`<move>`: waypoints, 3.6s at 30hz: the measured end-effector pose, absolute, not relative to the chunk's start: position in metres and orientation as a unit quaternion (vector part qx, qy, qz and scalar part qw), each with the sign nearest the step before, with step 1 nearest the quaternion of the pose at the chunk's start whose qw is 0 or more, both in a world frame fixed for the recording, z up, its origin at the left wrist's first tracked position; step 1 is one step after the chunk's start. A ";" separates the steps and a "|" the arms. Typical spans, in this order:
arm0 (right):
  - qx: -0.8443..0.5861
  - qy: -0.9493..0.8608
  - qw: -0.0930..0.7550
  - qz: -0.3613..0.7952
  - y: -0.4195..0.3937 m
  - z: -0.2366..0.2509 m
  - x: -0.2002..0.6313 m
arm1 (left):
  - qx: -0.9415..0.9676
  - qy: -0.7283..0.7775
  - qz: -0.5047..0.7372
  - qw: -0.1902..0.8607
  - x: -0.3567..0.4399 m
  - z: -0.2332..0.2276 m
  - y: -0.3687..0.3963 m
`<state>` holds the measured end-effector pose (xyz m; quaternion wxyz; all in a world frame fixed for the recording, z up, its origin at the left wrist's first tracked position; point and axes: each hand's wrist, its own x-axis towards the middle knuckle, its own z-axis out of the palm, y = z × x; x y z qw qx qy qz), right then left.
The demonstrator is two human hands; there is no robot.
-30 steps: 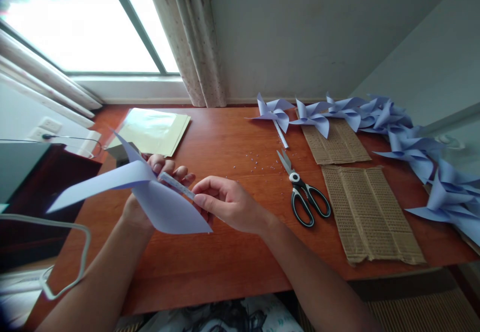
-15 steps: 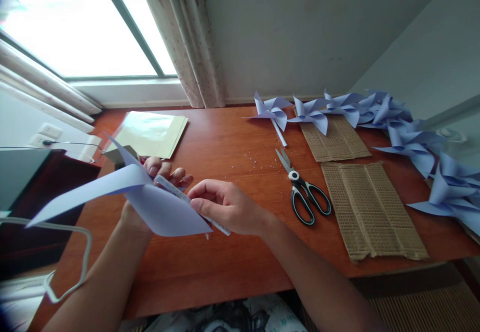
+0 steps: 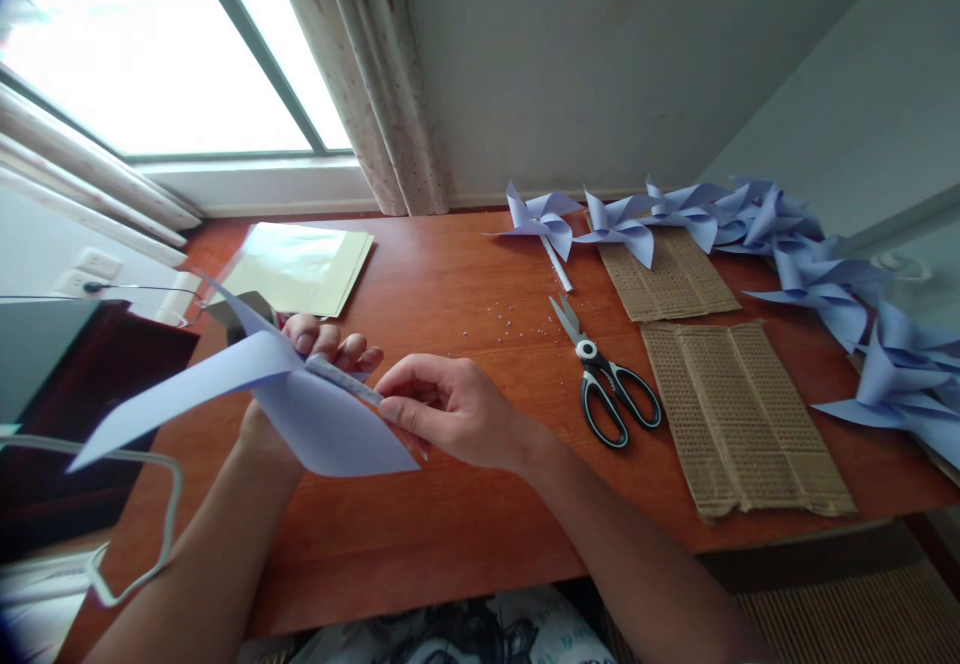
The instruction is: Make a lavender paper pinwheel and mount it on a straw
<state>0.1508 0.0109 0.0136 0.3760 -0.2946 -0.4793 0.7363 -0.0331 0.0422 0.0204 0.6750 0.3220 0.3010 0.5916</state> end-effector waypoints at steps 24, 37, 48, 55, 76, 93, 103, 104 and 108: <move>-0.347 -0.610 0.372 0.608 0.012 0.016 0.154 | 0.332 0.300 0.575 0.684 -0.040 0.000 0.045; -0.395 -0.568 0.413 0.592 0.023 0.006 0.156 | 0.360 0.330 0.565 0.665 -0.043 0.002 0.044; -0.559 -0.671 0.370 0.316 0.023 0.007 0.216 | 0.315 0.344 0.576 0.672 -0.042 0.007 0.042; -0.725 -0.625 0.289 0.036 -0.028 -0.039 0.298 | 0.304 0.354 0.564 0.682 -0.041 0.008 0.041; -0.700 -0.642 0.314 0.001 -0.035 -0.044 0.248 | 0.286 0.373 0.564 0.679 -0.040 0.011 0.041; -0.479 -0.815 0.248 0.210 -0.005 -0.014 0.148 | 0.305 0.368 0.549 0.685 -0.046 0.018 0.040; -0.498 -0.830 0.183 0.172 -0.004 -0.013 0.097 | 0.310 0.340 0.556 0.692 -0.049 0.025 0.036; -0.512 -0.824 0.177 0.168 -0.008 -0.010 0.094 | 0.312 0.347 0.555 0.688 -0.050 0.026 0.036; -0.547 -0.798 0.166 0.192 -0.026 0.001 0.097 | 0.319 0.342 0.553 0.689 -0.051 0.029 0.035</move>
